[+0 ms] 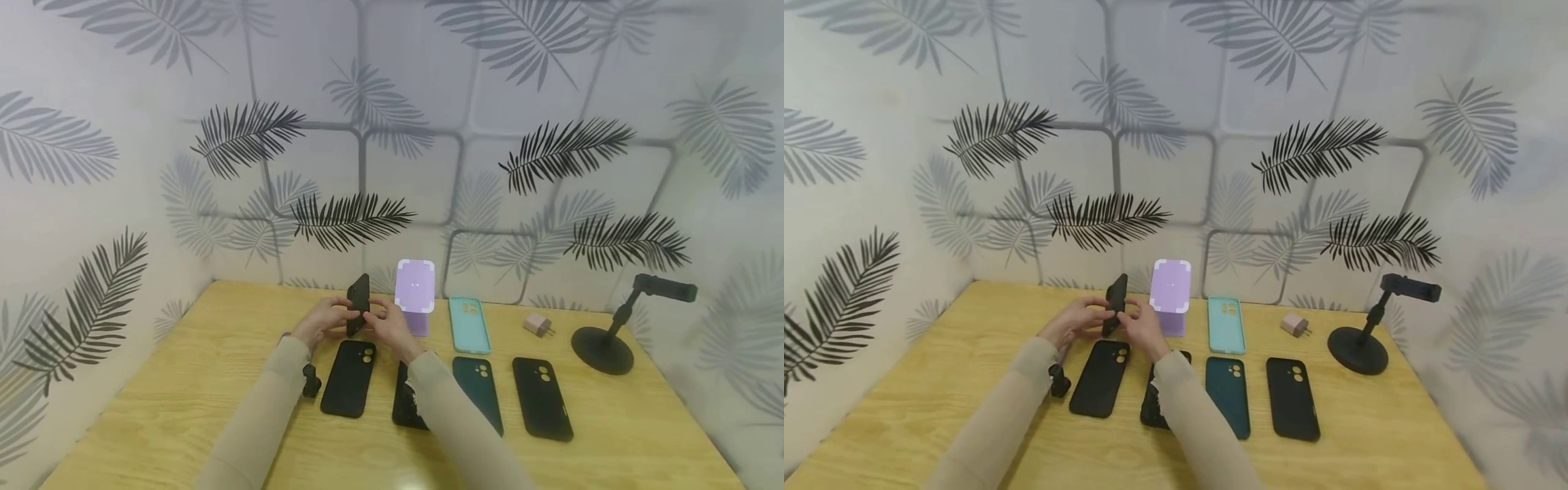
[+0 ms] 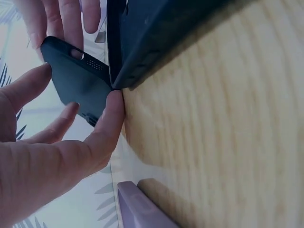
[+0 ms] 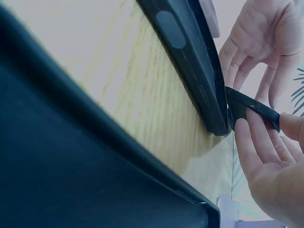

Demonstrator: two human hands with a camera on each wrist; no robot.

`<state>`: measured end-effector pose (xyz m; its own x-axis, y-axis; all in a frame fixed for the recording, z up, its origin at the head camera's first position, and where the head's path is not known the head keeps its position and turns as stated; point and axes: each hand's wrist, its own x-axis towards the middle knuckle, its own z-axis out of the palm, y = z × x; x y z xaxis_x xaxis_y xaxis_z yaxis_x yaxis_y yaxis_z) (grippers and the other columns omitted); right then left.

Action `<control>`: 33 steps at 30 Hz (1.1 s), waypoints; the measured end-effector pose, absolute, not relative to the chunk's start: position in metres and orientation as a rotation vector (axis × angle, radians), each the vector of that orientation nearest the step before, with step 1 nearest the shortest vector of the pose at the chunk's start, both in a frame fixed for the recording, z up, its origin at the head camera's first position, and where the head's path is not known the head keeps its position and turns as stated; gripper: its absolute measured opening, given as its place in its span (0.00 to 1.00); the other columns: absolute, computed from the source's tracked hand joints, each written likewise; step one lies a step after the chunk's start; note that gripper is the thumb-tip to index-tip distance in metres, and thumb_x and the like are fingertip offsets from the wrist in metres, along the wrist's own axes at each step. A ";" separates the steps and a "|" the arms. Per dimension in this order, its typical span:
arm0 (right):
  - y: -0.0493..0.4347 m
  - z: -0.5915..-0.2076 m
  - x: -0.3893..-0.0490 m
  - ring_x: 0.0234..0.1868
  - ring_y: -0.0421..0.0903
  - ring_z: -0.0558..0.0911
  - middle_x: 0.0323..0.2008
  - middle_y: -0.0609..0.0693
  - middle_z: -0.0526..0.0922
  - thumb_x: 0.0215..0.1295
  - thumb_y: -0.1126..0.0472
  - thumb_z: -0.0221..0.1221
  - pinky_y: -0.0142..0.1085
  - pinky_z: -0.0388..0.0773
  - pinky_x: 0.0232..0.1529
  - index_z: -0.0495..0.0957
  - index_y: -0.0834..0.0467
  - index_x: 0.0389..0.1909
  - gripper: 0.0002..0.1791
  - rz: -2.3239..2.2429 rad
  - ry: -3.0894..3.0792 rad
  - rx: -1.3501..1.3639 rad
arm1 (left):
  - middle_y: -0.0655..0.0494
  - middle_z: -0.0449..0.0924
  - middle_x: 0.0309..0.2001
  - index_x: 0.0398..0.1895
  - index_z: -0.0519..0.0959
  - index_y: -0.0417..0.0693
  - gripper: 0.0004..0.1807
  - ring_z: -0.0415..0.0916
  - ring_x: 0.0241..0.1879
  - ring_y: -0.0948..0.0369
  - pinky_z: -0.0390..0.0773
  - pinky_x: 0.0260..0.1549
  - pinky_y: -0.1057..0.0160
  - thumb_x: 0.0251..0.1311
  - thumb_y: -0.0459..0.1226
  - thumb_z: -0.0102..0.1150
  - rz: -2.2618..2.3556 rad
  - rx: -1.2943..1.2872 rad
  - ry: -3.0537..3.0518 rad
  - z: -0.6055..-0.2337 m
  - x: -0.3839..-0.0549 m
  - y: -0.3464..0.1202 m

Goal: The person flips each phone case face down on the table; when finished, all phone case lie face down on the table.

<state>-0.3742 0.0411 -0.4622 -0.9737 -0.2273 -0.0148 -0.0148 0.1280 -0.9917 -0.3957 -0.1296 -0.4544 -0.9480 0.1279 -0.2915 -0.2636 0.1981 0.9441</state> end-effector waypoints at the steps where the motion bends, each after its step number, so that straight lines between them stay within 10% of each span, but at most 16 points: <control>1: 0.041 -0.463 -0.374 0.52 0.63 0.82 0.55 0.68 0.80 0.73 0.65 0.53 0.51 0.81 0.54 0.63 0.65 0.69 0.26 -1.956 2.248 -0.242 | 0.39 0.62 0.69 0.69 0.65 0.40 0.30 0.63 0.68 0.41 0.73 0.62 0.45 0.66 0.38 0.60 1.803 -0.130 2.179 -0.454 -0.396 -0.130; 33: 0.052 -0.473 -0.376 0.58 0.63 0.79 0.61 0.72 0.73 0.69 0.72 0.52 0.45 0.79 0.57 0.69 0.77 0.61 0.21 -1.649 2.369 -0.388 | 0.37 0.63 0.69 0.69 0.65 0.36 0.26 0.67 0.64 0.43 0.76 0.59 0.50 0.67 0.27 0.47 1.706 -0.113 2.251 -0.449 -0.397 -0.153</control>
<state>-0.3758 0.0519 -0.4731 -0.9388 -0.3426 -0.0354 -0.0857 0.3319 -0.9394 -0.3967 -0.1530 -0.4493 -0.9478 0.1249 -0.2933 -0.2486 0.2861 0.9254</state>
